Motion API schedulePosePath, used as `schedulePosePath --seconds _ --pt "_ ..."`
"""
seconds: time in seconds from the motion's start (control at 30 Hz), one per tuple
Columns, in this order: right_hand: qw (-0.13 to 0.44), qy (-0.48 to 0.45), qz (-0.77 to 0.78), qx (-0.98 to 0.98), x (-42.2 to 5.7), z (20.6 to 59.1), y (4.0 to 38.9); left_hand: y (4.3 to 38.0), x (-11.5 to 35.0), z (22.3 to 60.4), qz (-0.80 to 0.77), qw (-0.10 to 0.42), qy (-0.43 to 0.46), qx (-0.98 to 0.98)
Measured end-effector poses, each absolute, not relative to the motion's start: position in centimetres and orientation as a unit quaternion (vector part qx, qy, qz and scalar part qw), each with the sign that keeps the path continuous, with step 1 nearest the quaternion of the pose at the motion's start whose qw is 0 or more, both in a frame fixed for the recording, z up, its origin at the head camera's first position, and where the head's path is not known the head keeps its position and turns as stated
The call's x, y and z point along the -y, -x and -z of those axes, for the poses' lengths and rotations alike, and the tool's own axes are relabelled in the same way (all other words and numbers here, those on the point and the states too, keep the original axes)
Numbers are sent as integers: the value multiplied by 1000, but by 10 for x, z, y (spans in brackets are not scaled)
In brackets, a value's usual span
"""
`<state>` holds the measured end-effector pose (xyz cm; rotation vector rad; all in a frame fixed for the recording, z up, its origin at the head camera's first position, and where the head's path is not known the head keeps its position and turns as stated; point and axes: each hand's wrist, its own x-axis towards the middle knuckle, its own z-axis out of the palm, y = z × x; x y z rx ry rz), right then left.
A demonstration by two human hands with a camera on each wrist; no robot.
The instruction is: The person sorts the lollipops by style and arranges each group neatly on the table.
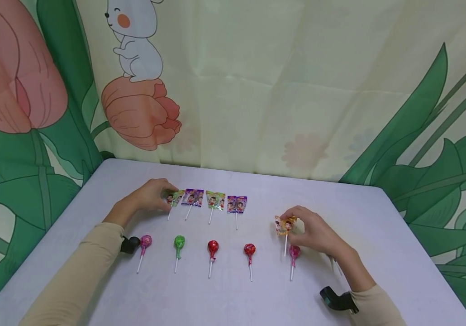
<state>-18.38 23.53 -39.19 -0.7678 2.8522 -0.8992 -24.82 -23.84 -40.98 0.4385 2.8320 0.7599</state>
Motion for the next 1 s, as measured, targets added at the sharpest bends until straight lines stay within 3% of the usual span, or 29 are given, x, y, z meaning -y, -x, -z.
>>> schedulePosePath --seconds 1.0 --pt "26 281 320 -904 -203 398 216 246 237 408 -255 90 -141 -952"
